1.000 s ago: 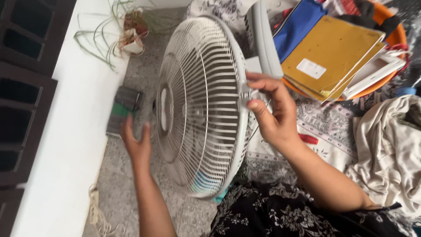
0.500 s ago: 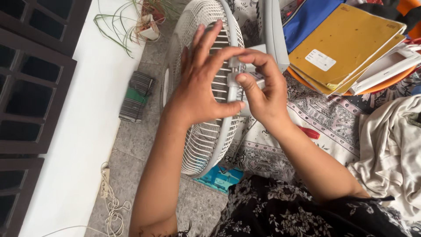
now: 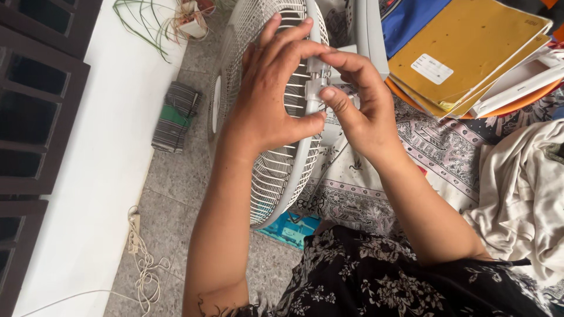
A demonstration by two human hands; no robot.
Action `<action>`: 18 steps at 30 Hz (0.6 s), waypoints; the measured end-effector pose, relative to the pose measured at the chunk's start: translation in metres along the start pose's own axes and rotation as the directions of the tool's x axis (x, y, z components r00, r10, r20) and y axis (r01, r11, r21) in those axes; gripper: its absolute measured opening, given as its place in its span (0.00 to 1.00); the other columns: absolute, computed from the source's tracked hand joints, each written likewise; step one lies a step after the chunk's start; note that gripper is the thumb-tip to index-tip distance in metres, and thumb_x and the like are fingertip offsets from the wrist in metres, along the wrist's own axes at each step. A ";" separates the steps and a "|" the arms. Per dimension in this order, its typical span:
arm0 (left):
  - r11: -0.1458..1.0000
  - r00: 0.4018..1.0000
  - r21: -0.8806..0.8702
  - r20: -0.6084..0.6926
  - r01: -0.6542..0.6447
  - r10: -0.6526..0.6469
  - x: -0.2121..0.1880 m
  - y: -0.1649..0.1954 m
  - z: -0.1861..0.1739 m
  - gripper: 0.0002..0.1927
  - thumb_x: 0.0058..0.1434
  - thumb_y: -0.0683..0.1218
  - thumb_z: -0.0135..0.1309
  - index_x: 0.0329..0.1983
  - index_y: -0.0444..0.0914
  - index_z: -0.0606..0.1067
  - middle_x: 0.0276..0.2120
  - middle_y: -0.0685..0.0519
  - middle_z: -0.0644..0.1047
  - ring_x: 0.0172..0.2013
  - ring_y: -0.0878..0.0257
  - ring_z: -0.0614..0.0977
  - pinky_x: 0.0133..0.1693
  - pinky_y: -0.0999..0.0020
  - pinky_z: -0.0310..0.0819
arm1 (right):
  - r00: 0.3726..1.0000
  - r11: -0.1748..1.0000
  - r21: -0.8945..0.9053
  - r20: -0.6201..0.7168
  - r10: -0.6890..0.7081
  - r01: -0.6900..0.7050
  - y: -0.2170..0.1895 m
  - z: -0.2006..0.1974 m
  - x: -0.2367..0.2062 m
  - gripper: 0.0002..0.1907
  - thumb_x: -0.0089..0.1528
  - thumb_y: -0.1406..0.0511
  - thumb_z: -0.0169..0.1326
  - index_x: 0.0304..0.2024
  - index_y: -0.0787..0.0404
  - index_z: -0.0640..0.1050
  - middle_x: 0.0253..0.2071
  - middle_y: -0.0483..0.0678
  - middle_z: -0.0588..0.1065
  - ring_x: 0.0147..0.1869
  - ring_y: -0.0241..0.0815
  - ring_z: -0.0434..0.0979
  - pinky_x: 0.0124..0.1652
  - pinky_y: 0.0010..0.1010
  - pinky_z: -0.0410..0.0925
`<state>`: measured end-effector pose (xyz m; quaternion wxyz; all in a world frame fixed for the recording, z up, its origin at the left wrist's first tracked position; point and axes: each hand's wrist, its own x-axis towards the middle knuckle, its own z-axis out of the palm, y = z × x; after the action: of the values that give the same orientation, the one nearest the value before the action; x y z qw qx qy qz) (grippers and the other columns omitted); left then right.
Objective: The person services a table fan while seated on the floor next to a bed. They use a red-handled screwdriver to unscrew and loosen the fasteners holding the front grille to the fan housing, reposition the fan repeatedly, and work on the grille clips, at one point handling a small plastic-wrapped part against the grille.
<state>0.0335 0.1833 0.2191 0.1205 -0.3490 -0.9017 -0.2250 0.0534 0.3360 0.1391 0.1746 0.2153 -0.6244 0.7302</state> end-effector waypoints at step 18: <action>0.997 0.995 -0.062 -0.086 -0.047 0.041 0.001 -0.003 0.004 0.23 0.48 0.50 0.54 0.49 0.44 0.68 0.56 0.51 0.65 0.63 0.48 0.55 0.62 0.53 0.46 | 0.997 0.975 -0.219 -0.055 -0.045 0.032 -0.004 0.002 0.000 0.13 0.61 0.68 0.49 0.47 0.64 0.67 0.52 0.50 0.67 0.56 0.40 0.67 0.55 0.28 0.60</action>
<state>0.0309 0.1839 0.2149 0.1522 -0.3626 -0.8802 -0.2656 0.0560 0.3346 0.1428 0.2298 0.1852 -0.6910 0.6598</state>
